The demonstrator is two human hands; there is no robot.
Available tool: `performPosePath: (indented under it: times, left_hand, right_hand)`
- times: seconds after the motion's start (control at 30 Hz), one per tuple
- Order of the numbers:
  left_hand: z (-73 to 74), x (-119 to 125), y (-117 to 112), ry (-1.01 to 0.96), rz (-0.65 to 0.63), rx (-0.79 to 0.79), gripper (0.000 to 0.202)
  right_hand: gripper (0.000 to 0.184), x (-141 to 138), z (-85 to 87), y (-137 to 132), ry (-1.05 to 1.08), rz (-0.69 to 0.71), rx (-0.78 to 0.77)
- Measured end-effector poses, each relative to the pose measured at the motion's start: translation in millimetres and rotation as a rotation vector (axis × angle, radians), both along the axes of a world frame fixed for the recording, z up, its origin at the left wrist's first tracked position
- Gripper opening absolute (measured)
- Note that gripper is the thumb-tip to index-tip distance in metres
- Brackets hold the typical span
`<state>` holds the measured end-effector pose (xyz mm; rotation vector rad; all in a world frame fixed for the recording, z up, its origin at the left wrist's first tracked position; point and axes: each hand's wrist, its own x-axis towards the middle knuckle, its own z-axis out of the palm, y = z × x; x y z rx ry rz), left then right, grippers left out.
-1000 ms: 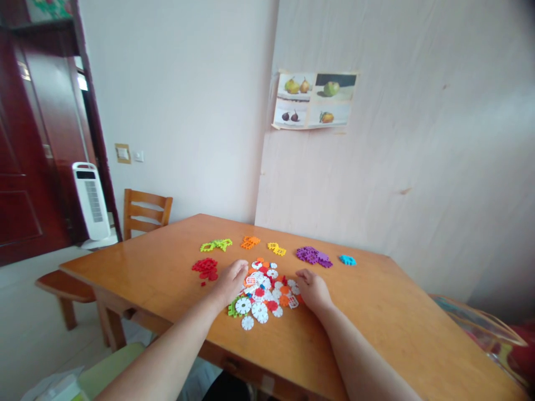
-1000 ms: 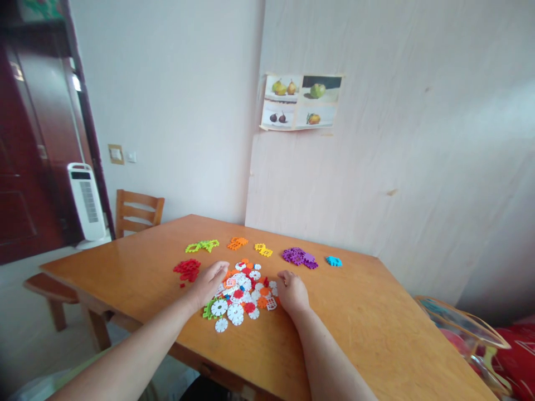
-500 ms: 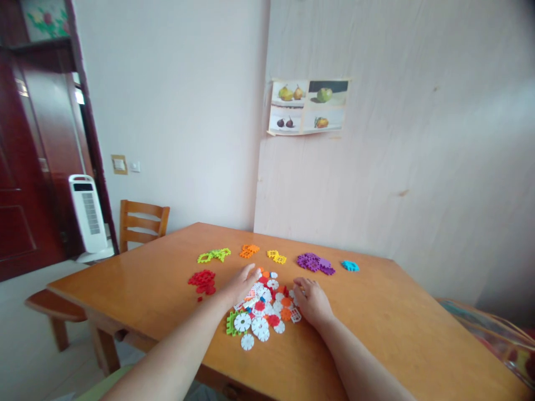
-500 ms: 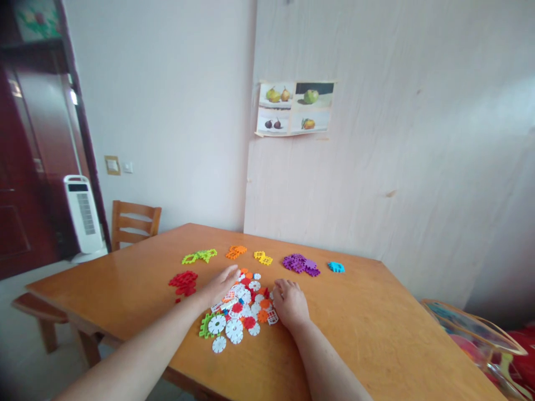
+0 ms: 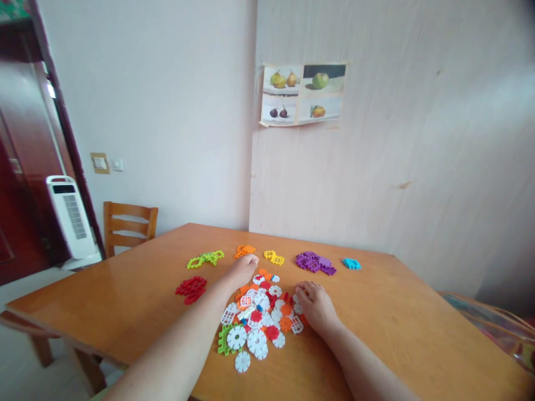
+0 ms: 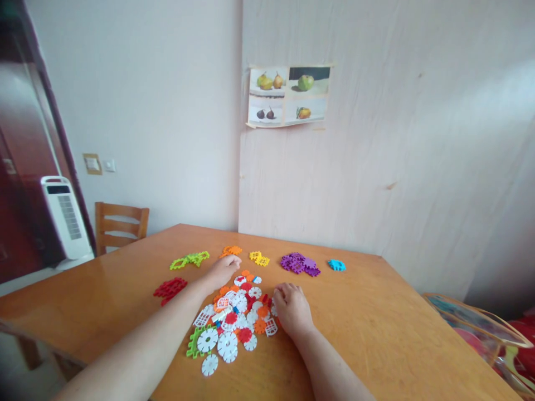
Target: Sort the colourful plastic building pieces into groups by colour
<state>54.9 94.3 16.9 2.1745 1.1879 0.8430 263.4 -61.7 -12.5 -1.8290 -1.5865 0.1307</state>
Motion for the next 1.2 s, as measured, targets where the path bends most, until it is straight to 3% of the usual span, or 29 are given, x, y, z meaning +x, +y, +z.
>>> performPosePath:
  times: [0.13, 0.37, 0.53, 0.83, 1.0, 1.2]
  left_hand:
    - [-5.2, 5.4, 15.0, 0.069, 0.039, -0.013, 0.016]
    - [-19.9, 20.3, 23.6, 0.246, 0.179, -0.041, 0.025]
    - [-18.7, 25.7, 26.2, 0.278, 0.213, -0.046, 0.015]
    - [-18.4, 21.8, 21.3, 0.223, 0.199, -0.140, 0.014]
    - [-13.4, 22.8, 17.5, 0.259, 0.160, -0.094, 0.015]
    - [-5.5, 21.2, 8.6, 0.308, 0.214, -0.067, 0.014]
  right_hand:
    - [0.028, 1.4, -1.2, 0.5, 0.021, -0.019, 0.012]
    - [0.031, 4.0, -4.9, 2.2, 0.054, -0.026, 0.008]
    - [0.030, 5.3, -7.9, 2.7, 0.050, -0.018, 0.012]
    - [0.026, 5.5, -9.1, 0.2, 0.074, -0.026, 0.013]
    - [0.025, 5.7, -9.4, -1.0, 0.079, -0.012, 0.020]
    - [0.019, 4.7, -9.5, -0.8, 0.093, -0.018, 0.028]
